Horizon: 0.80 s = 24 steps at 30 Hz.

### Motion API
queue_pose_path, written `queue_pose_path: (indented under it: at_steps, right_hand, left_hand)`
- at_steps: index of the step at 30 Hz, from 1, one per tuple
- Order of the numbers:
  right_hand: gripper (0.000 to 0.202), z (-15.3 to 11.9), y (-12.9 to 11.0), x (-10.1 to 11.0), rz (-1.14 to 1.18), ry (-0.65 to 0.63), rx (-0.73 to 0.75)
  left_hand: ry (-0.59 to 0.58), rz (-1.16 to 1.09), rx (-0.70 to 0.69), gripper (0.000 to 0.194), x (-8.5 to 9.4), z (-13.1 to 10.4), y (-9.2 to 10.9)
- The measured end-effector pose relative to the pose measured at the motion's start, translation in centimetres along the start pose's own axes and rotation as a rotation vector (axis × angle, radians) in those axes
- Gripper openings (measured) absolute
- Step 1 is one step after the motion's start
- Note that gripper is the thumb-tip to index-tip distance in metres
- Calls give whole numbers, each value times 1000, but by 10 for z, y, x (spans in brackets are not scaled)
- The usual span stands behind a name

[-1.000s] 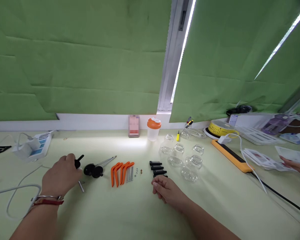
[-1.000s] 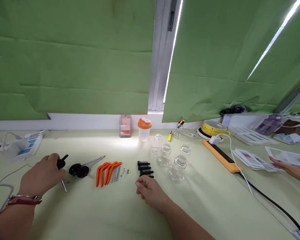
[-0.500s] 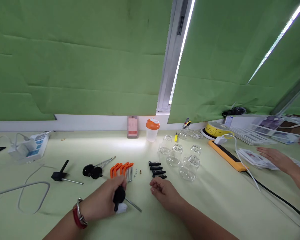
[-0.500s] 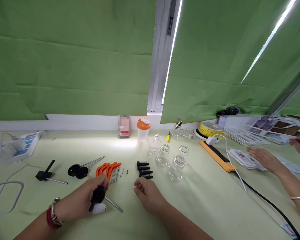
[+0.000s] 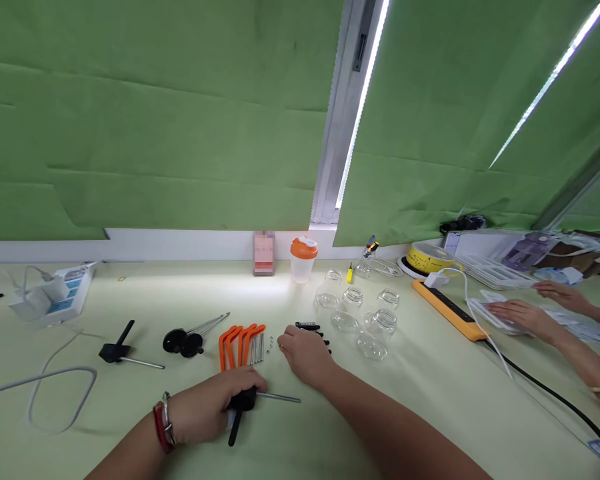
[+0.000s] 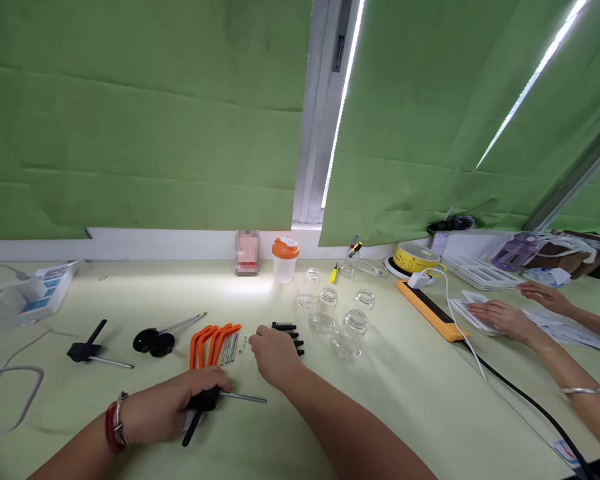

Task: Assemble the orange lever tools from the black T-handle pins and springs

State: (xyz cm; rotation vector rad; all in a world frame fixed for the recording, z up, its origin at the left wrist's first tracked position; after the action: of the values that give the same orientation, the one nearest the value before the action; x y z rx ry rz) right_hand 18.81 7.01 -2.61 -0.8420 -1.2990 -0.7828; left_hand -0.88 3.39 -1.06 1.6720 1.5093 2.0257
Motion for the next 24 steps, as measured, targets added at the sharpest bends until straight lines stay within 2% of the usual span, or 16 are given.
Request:
queue_pose_path:
  at_steps: [4, 6, 14, 18, 24]
  right_hand:
    - [17, 9, -2, -7, -17, 8, -10]
    - [16, 10, -3, -10, -28, 9, -20]
    - [13, 7, -2, -10, -48, -23, -37]
    - [11, 6, -3, -9, -56, -64, -38]
    - [15, 0, -5, -8, -65, -125, -12]
  left_hand:
    - [-63, -70, 83, 63, 4, -5, 0]
    - [-89, -122, 106, 63, 5, -6, 1]
    - [-117, -204, 67, 58, 2, -4, -7]
    - [-126, -175, 80, 68, 3, -5, -11]
    - [-135, -137, 6, 87, 6, -4, -11]
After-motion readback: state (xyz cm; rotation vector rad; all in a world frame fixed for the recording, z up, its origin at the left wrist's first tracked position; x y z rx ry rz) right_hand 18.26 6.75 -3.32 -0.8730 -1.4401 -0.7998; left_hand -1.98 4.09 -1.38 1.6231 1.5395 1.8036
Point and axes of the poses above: each hand's wrist, its own z-axis towards the middle knuckle, its own x-axis out of the back of the hand, y = z × x, the point moved 2 cm from there along z, towards the middle knuckle, and after that the axes turned 3 degrees about x, right-handed, at the moved point
